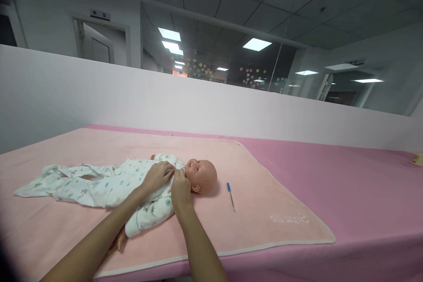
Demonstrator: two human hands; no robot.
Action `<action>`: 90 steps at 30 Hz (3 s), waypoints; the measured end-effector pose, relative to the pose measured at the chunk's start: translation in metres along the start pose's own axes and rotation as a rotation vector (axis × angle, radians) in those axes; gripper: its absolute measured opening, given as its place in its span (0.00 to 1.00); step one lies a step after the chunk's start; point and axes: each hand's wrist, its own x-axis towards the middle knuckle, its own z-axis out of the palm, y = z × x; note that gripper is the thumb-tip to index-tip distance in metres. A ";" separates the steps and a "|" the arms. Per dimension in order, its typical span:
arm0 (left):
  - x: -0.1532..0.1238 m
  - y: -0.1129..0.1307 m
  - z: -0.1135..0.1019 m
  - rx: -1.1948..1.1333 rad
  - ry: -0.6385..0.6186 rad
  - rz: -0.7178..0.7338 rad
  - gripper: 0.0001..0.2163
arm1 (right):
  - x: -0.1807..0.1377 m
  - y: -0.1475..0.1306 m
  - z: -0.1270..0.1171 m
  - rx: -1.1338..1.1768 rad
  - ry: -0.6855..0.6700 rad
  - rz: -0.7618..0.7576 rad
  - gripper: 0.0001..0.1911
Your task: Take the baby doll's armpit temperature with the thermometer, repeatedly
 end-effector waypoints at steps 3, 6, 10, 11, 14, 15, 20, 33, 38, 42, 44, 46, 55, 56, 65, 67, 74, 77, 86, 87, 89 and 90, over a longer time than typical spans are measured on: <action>0.003 -0.001 0.001 -0.007 -0.028 -0.035 0.14 | 0.000 0.000 0.002 -0.009 0.003 -0.014 0.11; 0.007 -0.002 0.003 -0.020 -0.030 -0.080 0.14 | 0.000 0.001 0.004 -0.009 0.023 -0.040 0.12; 0.009 -0.005 0.006 -0.058 -0.032 -0.080 0.14 | 0.000 0.002 0.006 0.017 0.074 -0.066 0.12; 0.009 -0.006 0.006 -0.072 -0.033 -0.072 0.14 | 0.000 0.002 0.006 0.035 0.087 -0.060 0.12; 0.008 -0.007 0.005 -0.135 -0.023 -0.037 0.15 | 0.001 0.001 0.002 0.102 0.127 -0.010 0.12; 0.007 -0.007 0.005 -0.164 -0.016 -0.022 0.15 | 0.001 0.000 0.000 0.123 0.136 0.012 0.13; 0.000 -0.005 -0.001 -0.294 0.013 0.059 0.15 | 0.001 0.000 -0.006 0.221 0.176 0.065 0.11; -0.022 -0.024 -0.027 -0.057 0.125 -0.032 0.15 | -0.002 -0.005 -0.008 0.284 0.192 0.074 0.11; -0.024 -0.023 -0.027 0.023 0.188 -0.091 0.12 | -0.003 -0.008 -0.011 0.259 0.129 -0.093 0.11; -0.022 -0.028 -0.029 -0.073 0.184 -0.125 0.11 | 0.010 -0.014 -0.013 0.218 0.083 -0.180 0.09; -0.021 -0.031 -0.029 -0.137 0.153 -0.112 0.11 | 0.019 -0.019 -0.012 0.215 0.054 -0.223 0.07; -0.020 -0.034 -0.029 -0.155 0.134 -0.107 0.11 | 0.026 -0.024 -0.009 0.216 0.031 -0.237 0.05; -0.019 -0.035 -0.026 -0.135 0.080 -0.109 0.11 | 0.020 -0.030 0.005 0.238 0.115 -0.149 0.03; -0.019 -0.035 -0.026 -0.131 0.077 -0.108 0.12 | 0.019 -0.029 0.006 0.241 0.123 -0.156 0.02; -0.016 -0.039 -0.026 -0.118 0.024 -0.154 0.13 | 0.016 -0.029 0.005 0.250 0.136 -0.149 0.03; -0.016 -0.038 -0.025 -0.108 0.022 -0.153 0.13 | 0.016 -0.030 0.005 0.258 0.140 -0.151 0.04; -0.020 -0.034 -0.020 -0.080 0.056 -0.162 0.13 | 0.016 -0.028 0.002 0.345 0.117 -0.140 0.05; -0.020 -0.033 -0.019 -0.094 0.065 -0.172 0.13 | 0.016 -0.026 -0.001 0.400 0.099 -0.144 0.05; -0.020 -0.035 -0.023 -0.208 0.033 -0.166 0.14 | 0.014 -0.028 -0.003 0.421 0.091 -0.048 0.06; -0.020 -0.035 -0.023 -0.219 0.031 -0.162 0.15 | 0.014 -0.029 -0.003 0.417 0.098 -0.042 0.06; -0.019 -0.036 -0.024 -0.240 0.038 -0.152 0.15 | 0.014 -0.029 -0.003 0.408 0.117 -0.049 0.06; -0.019 -0.036 -0.024 -0.250 0.045 -0.149 0.15 | 0.014 -0.029 -0.003 0.406 0.128 -0.059 0.07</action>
